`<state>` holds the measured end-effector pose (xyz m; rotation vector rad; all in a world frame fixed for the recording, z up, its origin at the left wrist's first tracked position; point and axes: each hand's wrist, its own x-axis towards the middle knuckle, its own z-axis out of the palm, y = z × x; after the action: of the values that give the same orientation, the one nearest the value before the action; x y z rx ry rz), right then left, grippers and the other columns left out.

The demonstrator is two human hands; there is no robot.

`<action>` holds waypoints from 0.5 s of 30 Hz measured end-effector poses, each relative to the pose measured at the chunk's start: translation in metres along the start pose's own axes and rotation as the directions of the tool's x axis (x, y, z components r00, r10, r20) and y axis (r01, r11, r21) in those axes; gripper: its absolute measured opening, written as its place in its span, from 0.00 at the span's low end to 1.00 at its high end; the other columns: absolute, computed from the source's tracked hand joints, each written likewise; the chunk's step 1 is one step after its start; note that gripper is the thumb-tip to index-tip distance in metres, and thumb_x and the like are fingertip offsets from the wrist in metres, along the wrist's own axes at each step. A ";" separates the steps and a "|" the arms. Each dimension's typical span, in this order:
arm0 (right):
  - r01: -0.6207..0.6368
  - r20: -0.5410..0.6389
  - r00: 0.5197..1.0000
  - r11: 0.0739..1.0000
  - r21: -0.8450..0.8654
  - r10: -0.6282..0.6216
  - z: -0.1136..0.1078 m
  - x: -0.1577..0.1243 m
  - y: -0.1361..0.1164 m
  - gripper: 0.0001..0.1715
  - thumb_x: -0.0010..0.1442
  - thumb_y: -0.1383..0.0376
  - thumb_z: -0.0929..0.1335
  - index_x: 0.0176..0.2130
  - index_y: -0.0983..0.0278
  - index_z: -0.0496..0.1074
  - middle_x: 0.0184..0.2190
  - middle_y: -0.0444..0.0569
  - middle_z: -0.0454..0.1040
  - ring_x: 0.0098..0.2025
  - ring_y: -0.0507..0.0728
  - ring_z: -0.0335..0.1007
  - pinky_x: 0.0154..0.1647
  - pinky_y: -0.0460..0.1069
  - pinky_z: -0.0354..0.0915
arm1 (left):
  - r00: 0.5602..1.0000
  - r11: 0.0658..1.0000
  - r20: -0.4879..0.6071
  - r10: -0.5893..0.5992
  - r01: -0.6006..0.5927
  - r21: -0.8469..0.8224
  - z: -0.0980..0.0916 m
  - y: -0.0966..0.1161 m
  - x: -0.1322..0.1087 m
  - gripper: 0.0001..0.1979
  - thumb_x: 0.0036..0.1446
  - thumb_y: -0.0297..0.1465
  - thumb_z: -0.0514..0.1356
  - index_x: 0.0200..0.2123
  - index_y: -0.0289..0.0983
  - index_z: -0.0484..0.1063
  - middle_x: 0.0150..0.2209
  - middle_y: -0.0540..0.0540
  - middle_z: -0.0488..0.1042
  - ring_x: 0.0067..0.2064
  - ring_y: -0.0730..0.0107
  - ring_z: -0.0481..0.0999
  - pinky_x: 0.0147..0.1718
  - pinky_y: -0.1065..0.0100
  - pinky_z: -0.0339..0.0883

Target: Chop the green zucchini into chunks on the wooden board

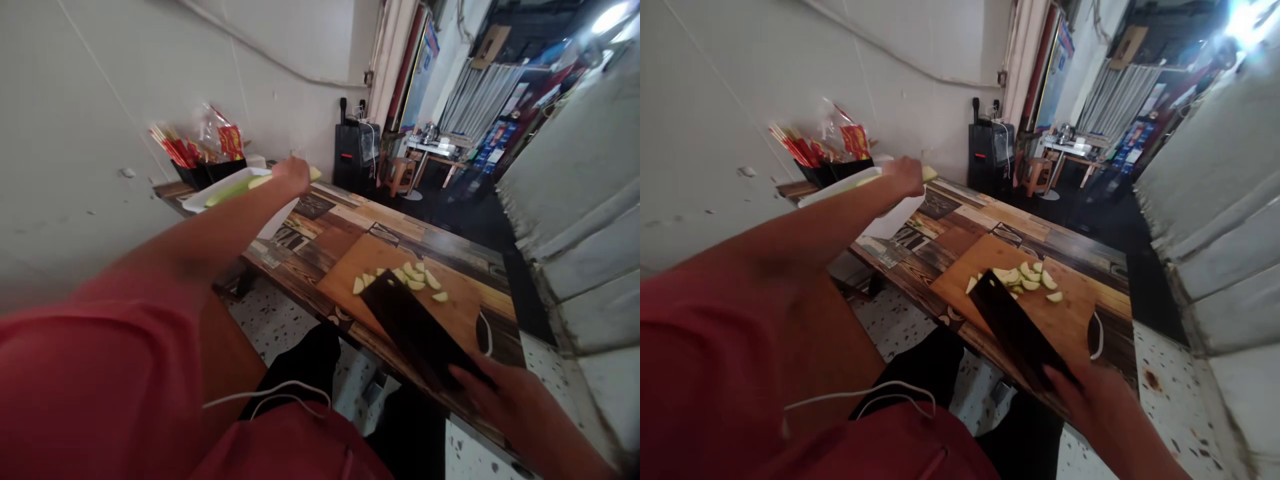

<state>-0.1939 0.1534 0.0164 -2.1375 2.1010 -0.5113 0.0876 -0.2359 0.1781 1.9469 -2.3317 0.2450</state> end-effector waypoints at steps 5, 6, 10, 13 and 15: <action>0.015 0.138 0.990 0.995 0.098 -0.029 -0.002 0.075 -0.034 0.20 0.69 0.57 0.63 0.30 0.60 0.75 0.25 0.49 0.79 0.27 0.58 0.75 0.27 0.49 0.65 | 0.979 0.980 0.033 0.200 -0.199 -0.015 0.025 0.000 -0.031 0.31 0.60 0.36 0.68 0.62 0.28 0.67 0.59 0.32 0.75 0.62 0.46 0.74 0.61 0.57 0.66; 0.011 0.149 0.988 0.995 0.102 -0.026 -0.004 0.085 -0.036 0.20 0.68 0.57 0.63 0.29 0.61 0.75 0.24 0.49 0.78 0.27 0.58 0.75 0.27 0.49 0.64 | 0.971 0.971 0.044 0.237 -0.235 -0.040 0.029 0.000 -0.037 0.34 0.59 0.38 0.69 0.64 0.30 0.65 0.60 0.33 0.75 0.62 0.46 0.73 0.61 0.58 0.65; -0.096 0.188 0.978 0.994 0.049 0.085 -0.013 0.112 -0.024 0.19 0.65 0.56 0.64 0.27 0.60 0.73 0.20 0.47 0.73 0.23 0.56 0.71 0.25 0.49 0.59 | 0.945 0.940 0.088 0.315 -0.297 -0.167 0.036 0.001 -0.060 0.36 0.58 0.40 0.70 0.64 0.33 0.64 0.59 0.33 0.75 0.61 0.46 0.73 0.59 0.59 0.65; -0.177 0.188 0.967 0.984 0.006 0.172 -0.019 0.121 -0.003 0.20 0.65 0.55 0.63 0.26 0.60 0.71 0.18 0.47 0.72 0.19 0.55 0.68 0.23 0.49 0.57 | 0.910 0.903 0.141 0.390 -0.348 -0.251 0.040 0.006 -0.076 0.36 0.55 0.41 0.71 0.62 0.35 0.66 0.59 0.35 0.75 0.59 0.46 0.75 0.56 0.60 0.67; -0.219 0.197 0.957 0.976 0.020 0.211 -0.021 0.124 0.010 0.21 0.66 0.54 0.63 0.25 0.60 0.70 0.17 0.47 0.72 0.17 0.56 0.68 0.22 0.49 0.56 | 0.863 0.866 0.191 0.468 -0.406 -0.290 0.048 0.013 -0.089 0.35 0.53 0.41 0.72 0.61 0.37 0.67 0.58 0.36 0.76 0.57 0.47 0.76 0.54 0.61 0.68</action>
<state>-0.2105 0.0341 0.0536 -1.8237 2.1555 -0.3062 0.0919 -0.1566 0.1143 1.3809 -2.7963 -0.2723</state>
